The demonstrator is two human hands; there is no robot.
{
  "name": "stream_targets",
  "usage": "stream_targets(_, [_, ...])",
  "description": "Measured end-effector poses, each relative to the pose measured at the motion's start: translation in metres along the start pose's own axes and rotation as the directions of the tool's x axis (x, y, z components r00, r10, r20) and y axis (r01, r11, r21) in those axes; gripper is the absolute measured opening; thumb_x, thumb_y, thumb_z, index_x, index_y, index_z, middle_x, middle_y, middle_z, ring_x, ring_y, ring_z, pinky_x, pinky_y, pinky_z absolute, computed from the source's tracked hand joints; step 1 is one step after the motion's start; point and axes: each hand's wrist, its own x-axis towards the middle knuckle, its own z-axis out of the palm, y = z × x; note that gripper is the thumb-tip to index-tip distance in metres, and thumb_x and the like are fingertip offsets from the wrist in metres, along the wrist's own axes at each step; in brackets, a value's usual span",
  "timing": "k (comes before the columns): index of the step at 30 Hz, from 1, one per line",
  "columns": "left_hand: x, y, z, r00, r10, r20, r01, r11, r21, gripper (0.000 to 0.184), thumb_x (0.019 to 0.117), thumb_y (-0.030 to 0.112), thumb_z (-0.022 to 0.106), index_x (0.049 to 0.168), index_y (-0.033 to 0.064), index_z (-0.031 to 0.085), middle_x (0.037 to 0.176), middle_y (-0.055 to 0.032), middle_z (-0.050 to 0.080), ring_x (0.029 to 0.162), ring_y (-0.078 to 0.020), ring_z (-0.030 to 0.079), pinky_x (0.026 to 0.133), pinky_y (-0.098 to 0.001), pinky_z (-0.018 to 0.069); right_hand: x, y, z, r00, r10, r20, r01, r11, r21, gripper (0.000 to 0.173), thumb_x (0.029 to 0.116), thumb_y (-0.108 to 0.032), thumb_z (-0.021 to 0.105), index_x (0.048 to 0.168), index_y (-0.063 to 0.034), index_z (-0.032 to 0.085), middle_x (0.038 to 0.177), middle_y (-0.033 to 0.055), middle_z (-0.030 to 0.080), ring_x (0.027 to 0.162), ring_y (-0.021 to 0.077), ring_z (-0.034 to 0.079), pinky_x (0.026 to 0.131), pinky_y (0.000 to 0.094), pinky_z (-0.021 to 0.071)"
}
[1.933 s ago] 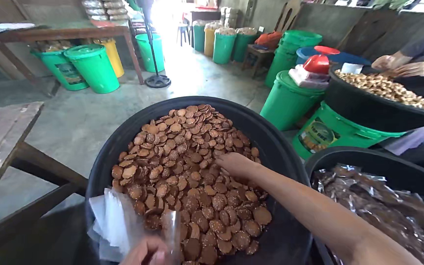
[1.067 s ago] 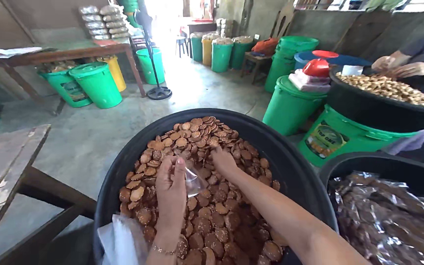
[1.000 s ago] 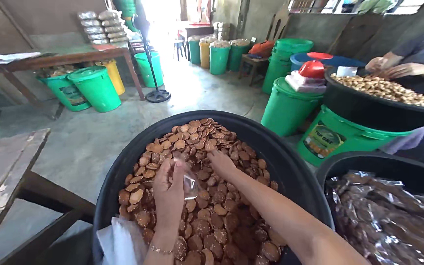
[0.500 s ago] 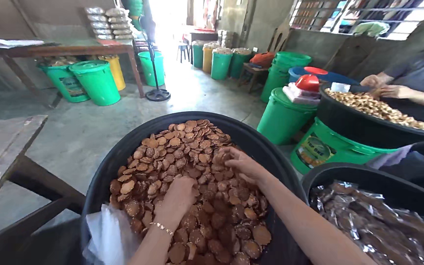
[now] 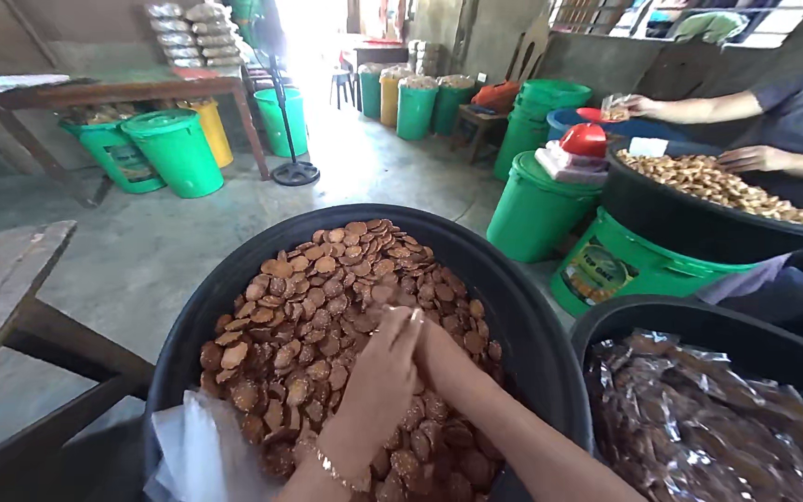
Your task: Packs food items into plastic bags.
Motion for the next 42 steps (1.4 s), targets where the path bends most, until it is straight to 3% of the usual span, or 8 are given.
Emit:
stream_targets(2, [0.005,-0.006,-0.014,0.973,0.154,-0.172,-0.168,0.983,-0.07,0.037,0.0901,0.0,0.057,0.124,0.0016,0.071,0.133,-0.0204,0.065,0.124,-0.0343,0.061,0.105,-0.0462,0.0487,0.003,0.01,-0.011,0.976,-0.105,-0.189,0.127,0.986,0.109,0.038,0.1013,-0.004,0.052,0.137,0.006,0.059,0.129,0.0252,0.065,0.121,0.0343,0.064,0.108,0.0471,0.0488])
stream_targets(5, [0.004,-0.028,-0.046,0.97,-0.231,-0.081,0.166,0.864,-0.476,0.064,0.0987,0.026,0.057,0.151,-0.0069,0.039,0.155,-0.0187,0.044,0.14,-0.0204,0.048,0.111,-0.0333,0.0441,0.005,0.009,-0.048,0.88,-0.363,-0.306,0.42,0.896,0.146,0.035,0.1021,-0.007,0.049,0.132,0.0024,0.065,0.123,0.0191,0.07,0.112,0.0247,0.069,0.099,0.0395,0.0545])
stream_targets(7, [0.001,-0.045,-0.056,0.941,-0.31,0.138,0.276,0.464,-0.842,0.071,0.0987,0.042,0.061,0.154,0.0079,0.03,0.139,-0.0025,0.06,0.111,-0.01,0.067,0.084,-0.0268,0.0605,0.008,0.0,-0.061,0.799,-0.52,-0.303,0.583,0.794,0.174,0.031,0.1028,-0.014,0.054,0.126,-0.0019,0.07,0.117,0.0105,0.073,0.1,0.0089,0.069,0.089,0.0245,0.0565])
stream_targets(9, [0.0,-0.052,-0.055,0.953,-0.19,0.235,0.249,0.053,-0.967,0.057,0.0909,0.049,0.069,0.137,0.0162,0.06,0.116,-0.0021,0.074,0.089,-0.0141,0.076,0.063,-0.0286,0.0642,0.02,-0.01,-0.062,0.708,-0.56,-0.431,0.684,0.697,0.217,0.023,0.1006,-0.012,0.06,0.115,-0.0008,0.074,0.108,0.005,0.075,0.087,-0.001,0.068,0.078,0.0155,0.0563])
stream_targets(12, [0.003,-0.057,-0.051,0.979,-0.15,0.14,0.109,-0.198,-0.974,0.039,0.0961,0.038,0.066,0.125,0.0117,0.067,0.113,-0.0088,0.074,0.089,-0.0179,0.076,0.064,-0.0279,0.0641,0.066,-0.004,-0.04,0.735,-0.321,-0.597,0.551,0.797,0.25,0.017,0.103,-0.011,0.054,0.104,0.0002,0.067,0.087,0.0024,0.066,0.067,0.0022,0.061,0.062,0.0209,0.055])
stream_targets(14, [0.004,-0.061,-0.05,0.976,-0.215,0.036,-0.026,-0.277,-0.96,0.04,0.0961,0.031,0.066,0.13,0.0102,0.064,0.124,-0.0167,0.07,0.104,-0.0273,0.073,0.08,-0.0358,0.064,0.103,0.012,-0.016,0.933,-0.096,-0.347,0.195,0.944,0.264,0.031,0.1067,-0.023,0.054,0.112,0.0054,0.066,0.097,0.0201,0.068,0.084,0.028,0.068,0.08,0.0459,0.0568])
stream_targets(19, [0.005,-0.062,-0.057,0.963,-0.251,-0.097,-0.176,-0.315,-0.933,0.066,0.0839,0.03,0.079,0.142,0.0083,0.056,0.139,-0.0215,0.059,0.124,-0.0384,0.062,0.101,-0.0531,0.054,0.146,0.049,0.047,0.974,0.203,0.104,-0.195,0.977,-0.082,0.059,0.1038,-0.037,0.06,0.144,0.0055,0.049,0.153,0.0282,0.044,0.135,0.0435,0.052,0.11,0.0576,0.0437])
stream_targets(42, [0.009,-0.057,-0.065,0.937,-0.333,-0.108,-0.186,-0.212,-0.959,0.037,0.0929,0.019,0.071,0.128,0.0083,0.068,0.131,-0.0149,0.067,0.117,-0.0275,0.069,0.092,-0.0388,0.0617,0.134,0.028,0.071,0.997,-0.006,0.078,0.016,0.992,-0.127,0.052,0.1006,-0.011,0.061,0.148,0.0037,0.045,0.15,0.0311,0.046,0.141,0.047,0.044,0.116,0.0584,0.0365])
